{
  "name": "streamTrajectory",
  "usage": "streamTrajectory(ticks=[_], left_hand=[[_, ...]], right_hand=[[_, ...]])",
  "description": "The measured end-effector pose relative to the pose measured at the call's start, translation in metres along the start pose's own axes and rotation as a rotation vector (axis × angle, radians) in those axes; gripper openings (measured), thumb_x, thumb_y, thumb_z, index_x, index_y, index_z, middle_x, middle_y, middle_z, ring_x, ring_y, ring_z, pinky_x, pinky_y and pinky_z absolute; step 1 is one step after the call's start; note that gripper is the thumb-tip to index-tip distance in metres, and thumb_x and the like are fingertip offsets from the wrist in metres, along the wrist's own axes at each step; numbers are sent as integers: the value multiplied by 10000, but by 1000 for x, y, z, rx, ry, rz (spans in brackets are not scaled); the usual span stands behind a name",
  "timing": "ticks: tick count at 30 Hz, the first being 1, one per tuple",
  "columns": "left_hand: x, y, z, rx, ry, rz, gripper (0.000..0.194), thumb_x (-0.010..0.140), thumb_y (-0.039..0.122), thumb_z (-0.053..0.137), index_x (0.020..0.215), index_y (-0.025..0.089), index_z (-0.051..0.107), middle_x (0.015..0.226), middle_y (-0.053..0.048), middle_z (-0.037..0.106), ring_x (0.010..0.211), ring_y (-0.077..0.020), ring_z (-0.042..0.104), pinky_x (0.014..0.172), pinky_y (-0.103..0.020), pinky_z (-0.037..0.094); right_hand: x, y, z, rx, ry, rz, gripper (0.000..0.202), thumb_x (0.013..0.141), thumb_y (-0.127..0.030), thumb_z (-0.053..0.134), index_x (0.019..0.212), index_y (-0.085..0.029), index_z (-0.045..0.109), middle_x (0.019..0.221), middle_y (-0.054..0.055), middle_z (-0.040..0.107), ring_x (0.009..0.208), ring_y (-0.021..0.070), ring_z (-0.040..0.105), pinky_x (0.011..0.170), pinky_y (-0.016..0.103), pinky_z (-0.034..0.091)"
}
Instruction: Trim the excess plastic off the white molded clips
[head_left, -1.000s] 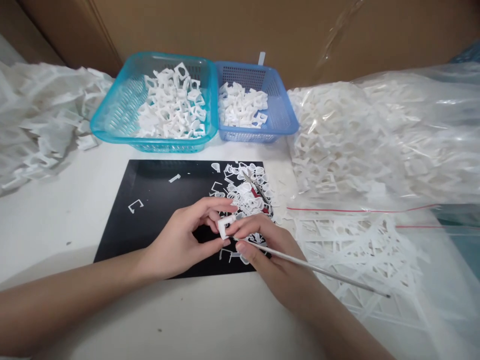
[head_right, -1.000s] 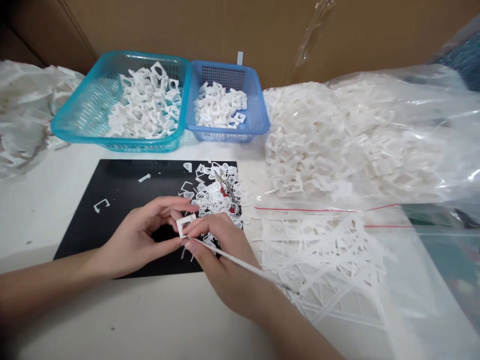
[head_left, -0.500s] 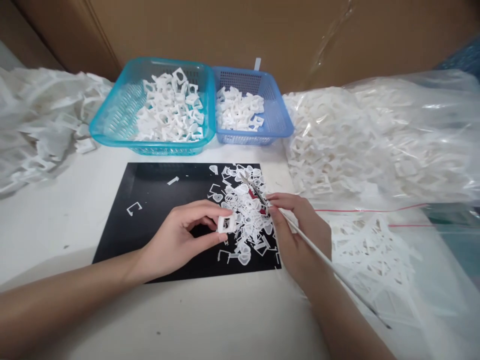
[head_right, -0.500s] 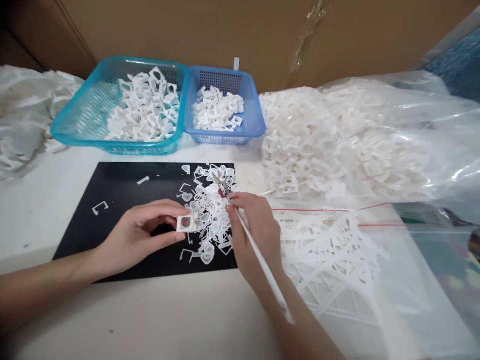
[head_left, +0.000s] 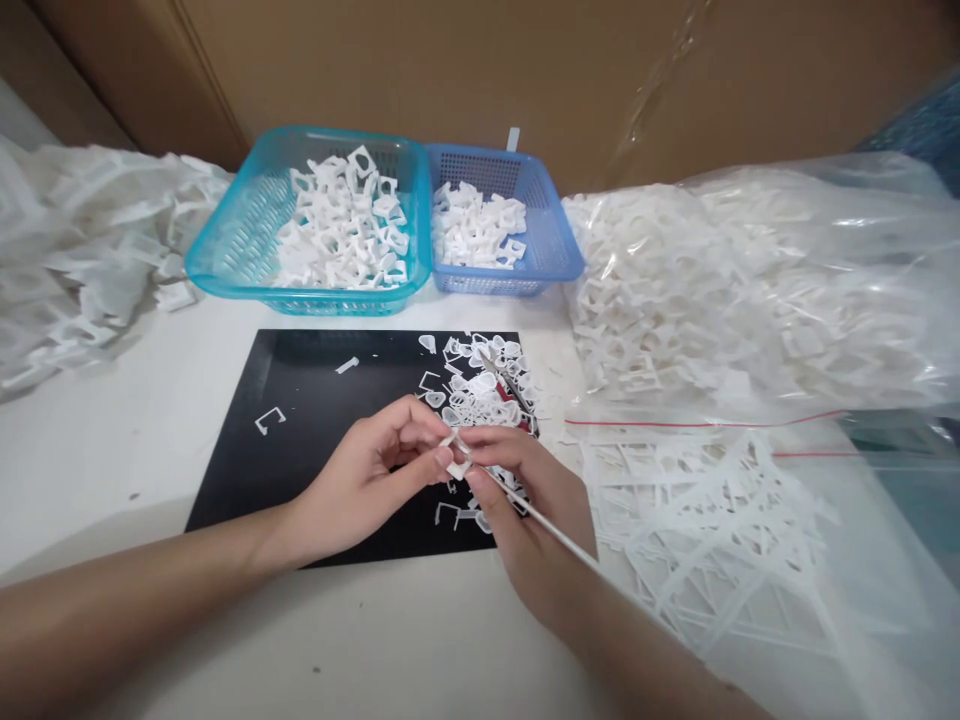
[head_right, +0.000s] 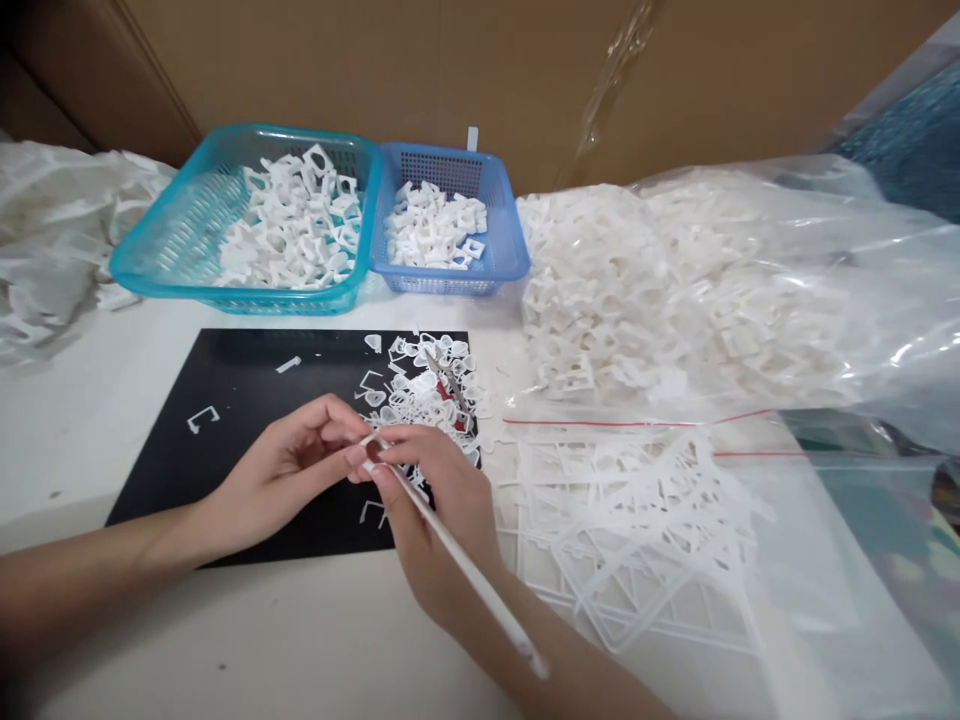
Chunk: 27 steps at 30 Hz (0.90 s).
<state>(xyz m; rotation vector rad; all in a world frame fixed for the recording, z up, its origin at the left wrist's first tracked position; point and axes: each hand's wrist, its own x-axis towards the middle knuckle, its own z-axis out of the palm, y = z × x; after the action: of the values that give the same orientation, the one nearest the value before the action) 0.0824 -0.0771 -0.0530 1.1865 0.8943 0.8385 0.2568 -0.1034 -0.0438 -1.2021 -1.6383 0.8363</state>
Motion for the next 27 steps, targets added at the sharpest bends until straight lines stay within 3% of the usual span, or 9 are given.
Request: streamTrajectory(ticks=[5, 9, 16, 22, 27], left_hand=[[0, 0, 2, 78, 9, -21, 57, 941, 173, 495, 921, 202, 450, 726, 24, 624, 651, -99, 583, 632, -214, 492], [0, -1, 1, 204, -26, -30, 55, 956, 185, 440, 994, 217, 418, 717, 27, 649, 624, -107, 592, 624, -230, 503], [-2, -2, 2, 116, 20, -23, 65, 949, 173, 434, 956, 230, 403, 701, 46, 630, 622, -93, 574, 623, -203, 513], [-2, -3, 3, 168, 41, -4, 88, 932, 151, 439, 937, 235, 413, 645, 71, 544, 584, -87, 506, 636, -207, 521], [-2, -4, 4, 197, 42, 12, 97, 920, 146, 450, 936, 233, 409, 639, 67, 537, 577, -93, 506, 617, -212, 505]], right_hand=[[-3, 0, 4, -93, 3, -63, 128, 877, -128, 568, 902, -231, 640, 1014, 49, 743, 927, 175, 711, 813, 309, 579], [-5, 2, 6, -56, -4, 10, 121, 880, -150, 568, 877, -235, 653, 1006, 44, 750, 900, 174, 722, 754, 289, 599], [-5, 5, 9, 23, 18, 94, 106, 858, -172, 599, 859, -238, 681, 1005, 50, 761, 895, 189, 736, 768, 313, 617], [0, 2, 9, 162, 64, 169, 99, 818, -170, 641, 808, -236, 714, 922, 41, 782, 871, 193, 750, 720, 278, 634], [1, 2, 8, 141, 73, 146, 104, 814, -167, 652, 812, -241, 725, 925, 42, 781, 857, 204, 751, 751, 315, 635]])
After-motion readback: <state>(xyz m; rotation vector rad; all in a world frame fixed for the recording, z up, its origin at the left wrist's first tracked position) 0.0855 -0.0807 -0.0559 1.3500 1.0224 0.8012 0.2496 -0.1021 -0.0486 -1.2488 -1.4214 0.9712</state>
